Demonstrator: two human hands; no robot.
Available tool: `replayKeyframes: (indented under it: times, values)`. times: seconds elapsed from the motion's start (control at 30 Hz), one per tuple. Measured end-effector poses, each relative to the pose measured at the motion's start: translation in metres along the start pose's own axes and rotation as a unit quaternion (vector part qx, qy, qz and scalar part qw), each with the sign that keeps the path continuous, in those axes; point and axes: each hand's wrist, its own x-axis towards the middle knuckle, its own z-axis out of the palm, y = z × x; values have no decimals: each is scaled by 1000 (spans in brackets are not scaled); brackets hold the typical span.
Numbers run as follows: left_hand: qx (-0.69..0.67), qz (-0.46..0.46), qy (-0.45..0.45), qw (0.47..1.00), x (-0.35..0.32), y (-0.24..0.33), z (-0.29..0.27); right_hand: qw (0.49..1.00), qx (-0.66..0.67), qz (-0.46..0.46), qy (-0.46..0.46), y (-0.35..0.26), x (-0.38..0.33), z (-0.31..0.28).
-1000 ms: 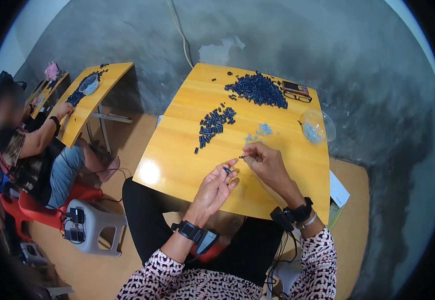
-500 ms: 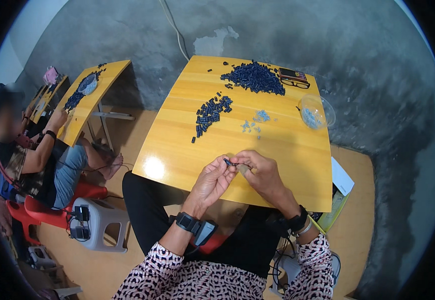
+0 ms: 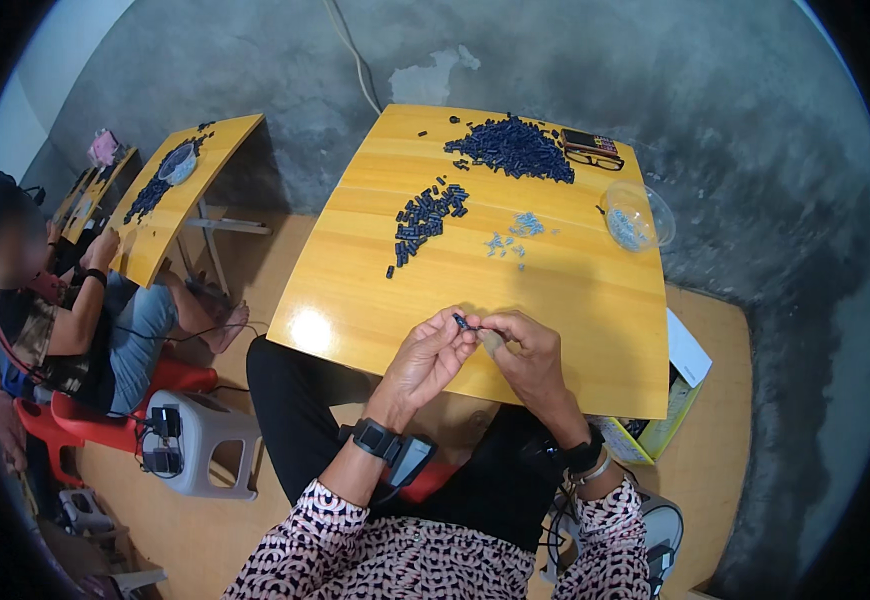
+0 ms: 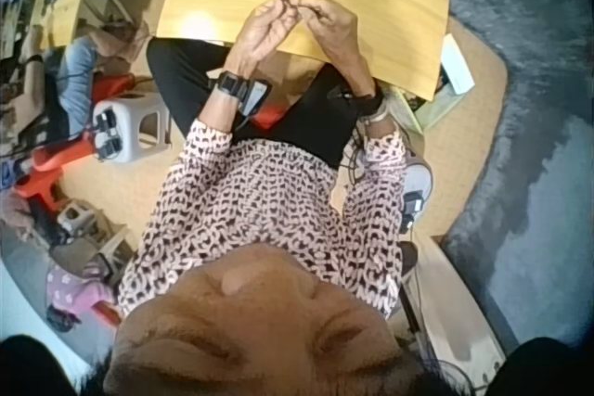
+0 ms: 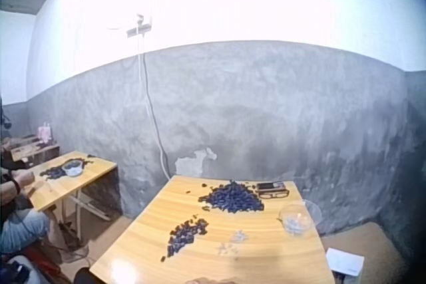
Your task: Assembling small plastic components by manually inserting blue pieces into black housings.
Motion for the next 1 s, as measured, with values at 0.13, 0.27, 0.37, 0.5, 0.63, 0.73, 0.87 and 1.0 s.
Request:
replayKeyframes:
  times: [0.13,0.27,0.37,0.5,0.63,0.73,0.87,1.0]
  values:
    - [11,-4,42,999,0,-2,4,1000,-9,-1,19,-5,-5,1]
    - [21,4,35,999,0,0,4,999,8,11,49,0,-13,4]
    - [22,-2,23,999,2,-1,3,998,27,20,58,2,-16,5]
    - [44,-1,46,998,2,-1,4,997,43,44,55,1,-16,6]
    - [44,-3,42,998,1,-1,5,994,63,65,55,-1,-16,7]
    - [44,-5,38,998,1,-1,4,993,75,73,56,0,-17,7]
    - [50,0,29,998,0,-2,3,992,92,64,55,6,-19,9]
    - [54,1,32,998,0,-2,2,992,96,65,48,5,-19,10]
